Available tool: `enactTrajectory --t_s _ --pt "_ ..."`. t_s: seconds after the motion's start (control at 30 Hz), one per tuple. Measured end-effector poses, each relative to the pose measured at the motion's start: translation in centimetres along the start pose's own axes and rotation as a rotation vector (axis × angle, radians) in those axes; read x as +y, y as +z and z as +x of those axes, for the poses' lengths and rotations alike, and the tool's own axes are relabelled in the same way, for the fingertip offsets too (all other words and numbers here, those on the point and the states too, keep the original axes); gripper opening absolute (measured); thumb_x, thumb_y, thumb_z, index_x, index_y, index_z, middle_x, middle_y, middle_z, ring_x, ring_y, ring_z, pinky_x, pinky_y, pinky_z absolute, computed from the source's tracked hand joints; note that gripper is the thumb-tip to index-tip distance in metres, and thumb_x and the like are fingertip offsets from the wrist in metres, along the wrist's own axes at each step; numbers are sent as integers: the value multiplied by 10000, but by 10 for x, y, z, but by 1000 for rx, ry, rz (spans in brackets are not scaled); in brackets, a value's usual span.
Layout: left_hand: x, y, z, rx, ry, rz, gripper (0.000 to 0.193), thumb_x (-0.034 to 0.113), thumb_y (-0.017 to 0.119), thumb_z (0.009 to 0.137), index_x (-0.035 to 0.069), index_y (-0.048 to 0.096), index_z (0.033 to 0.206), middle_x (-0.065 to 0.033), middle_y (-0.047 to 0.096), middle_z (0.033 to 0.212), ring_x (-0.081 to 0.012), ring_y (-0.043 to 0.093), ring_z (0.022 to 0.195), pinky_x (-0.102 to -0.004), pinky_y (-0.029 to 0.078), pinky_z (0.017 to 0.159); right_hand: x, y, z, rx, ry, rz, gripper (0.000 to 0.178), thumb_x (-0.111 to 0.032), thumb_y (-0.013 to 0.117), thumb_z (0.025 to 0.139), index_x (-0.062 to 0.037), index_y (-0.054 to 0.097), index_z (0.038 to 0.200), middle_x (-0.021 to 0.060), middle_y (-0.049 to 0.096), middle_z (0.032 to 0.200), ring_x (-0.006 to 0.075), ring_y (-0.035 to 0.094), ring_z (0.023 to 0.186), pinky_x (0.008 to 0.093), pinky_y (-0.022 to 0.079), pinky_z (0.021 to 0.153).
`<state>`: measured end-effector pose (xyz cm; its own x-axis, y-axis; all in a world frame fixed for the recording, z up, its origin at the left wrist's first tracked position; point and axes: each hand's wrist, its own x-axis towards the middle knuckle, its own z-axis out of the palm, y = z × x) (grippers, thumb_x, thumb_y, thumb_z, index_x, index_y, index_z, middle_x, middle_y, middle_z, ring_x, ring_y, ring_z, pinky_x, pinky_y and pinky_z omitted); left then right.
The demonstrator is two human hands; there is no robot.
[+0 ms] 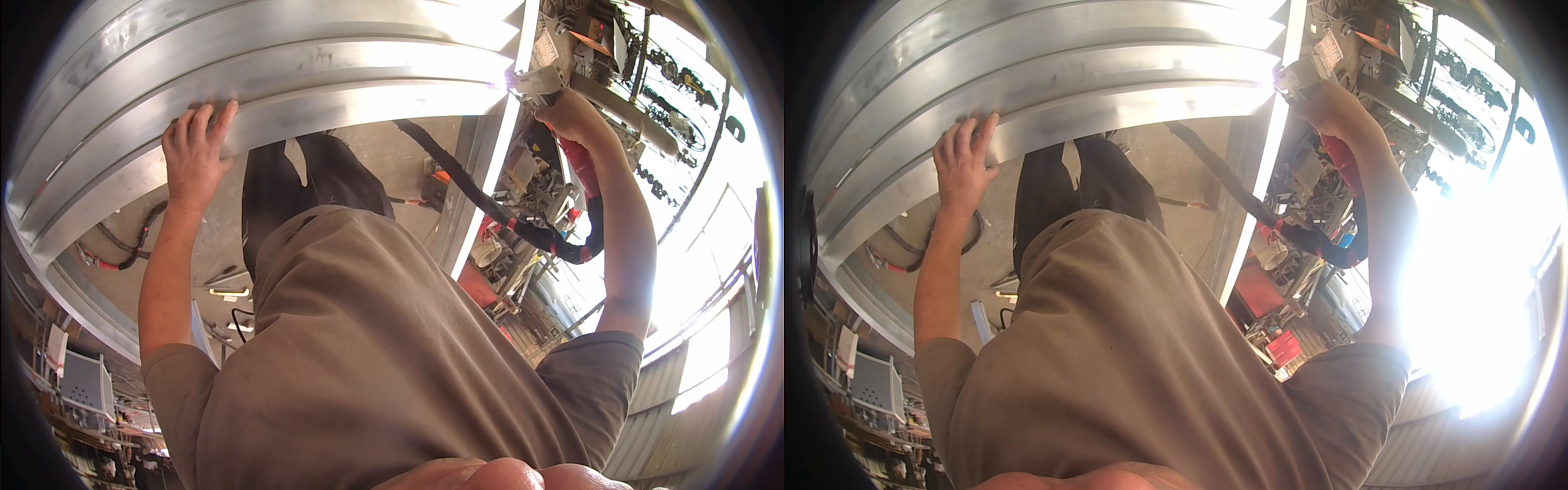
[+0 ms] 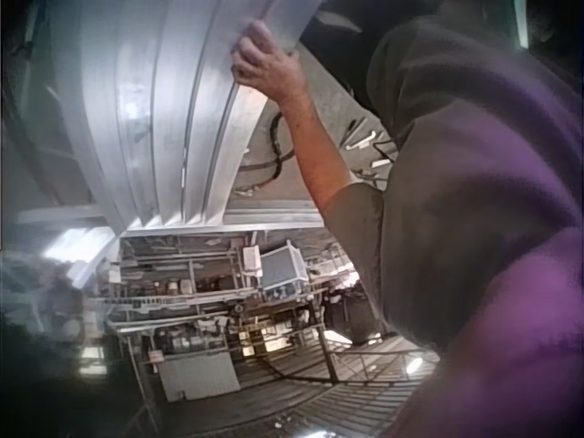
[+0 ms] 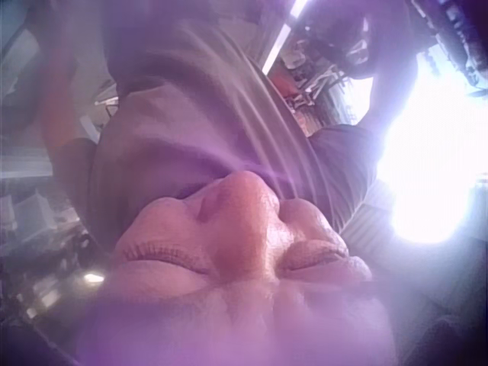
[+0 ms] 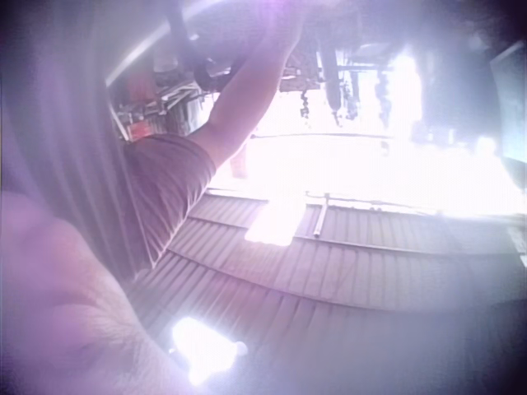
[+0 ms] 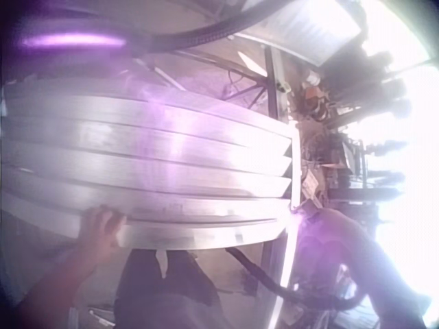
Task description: The person repeatedly places long silver metal panels into a curved metal frame and secures them with a handheld power tool. The person handles each panel one at a time, aligns it within the frame, and fastens it before moving to the next panel.
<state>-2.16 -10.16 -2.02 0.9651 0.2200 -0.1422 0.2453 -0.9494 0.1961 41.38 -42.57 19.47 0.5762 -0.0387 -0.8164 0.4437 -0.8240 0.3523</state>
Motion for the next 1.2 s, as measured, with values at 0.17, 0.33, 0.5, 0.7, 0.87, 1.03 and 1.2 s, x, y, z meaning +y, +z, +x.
enactTrajectory --t_s 0.17,0.33,0.5,0.7,0.87,1.03,1.2 --pt "0 1 0 -2 -2 3 1061 229 923 606 348 461 1553 -18 485 1403 -265 472 1329 -494 396 1115 -5 -5 -5 17 -10 -20 366 -291 708 819 50 725 952 183 732 809 301 727 764 409 551 746" --pt "0 2 -1 16 0 -9 1071 231 933 595 352 463 1551 -18 488 1401 -264 472 1328 -501 397 1114 2 3 -6 152 -121 -20 378 -326 674 911 41 725 981 182 704 746 321 702 707 427 530 694" --pt "-1 3 -1 11 -4 -6 1087 233 943 585 355 462 1552 -18 486 1406 -265 471 1330 -509 398 1111 10 4 2 67 -84 9 361 -306 671 916 36 717 1023 168 699 749 298 682 681 419 518 671" --pt "0 2 0 10 -4 -15 1077 231 940 590 348 467 1550 -18 485 1401 -266 472 1332 -504 398 1112 16 6 0 112 -106 39 399 -347 703 889 39 713 990 149 700 740 282 682 679 417 516 670" --pt "0 2 0 20 4 -10 1075 227 938 590 344 469 1550 -22 481 1385 -268 473 1331 -503 399 1112 21 6 6 74 -73 5 419 -366 712 885 28 715 1027 152 703 755 277 689 697 416 517 674" --pt "0 3 0 47 13 -10 1085 214 936 582 339 467 1552 -29 478 1379 -272 473 1331 -504 402 1109 21 9 -10 137 -136 144 392 -338 700 892 33 709 1017 154 709 779 273 693 718 409 521 688" --pt "3 0 0 18 -4 -29 1075 192 931 587 327 467 1548 -34 478 1387 -283 472 1332 -510 406 1106 52 1 -53 159 31 414 370 -289 737 889 -4 721 1126 92 718 847 207 686 781 367 529 728"
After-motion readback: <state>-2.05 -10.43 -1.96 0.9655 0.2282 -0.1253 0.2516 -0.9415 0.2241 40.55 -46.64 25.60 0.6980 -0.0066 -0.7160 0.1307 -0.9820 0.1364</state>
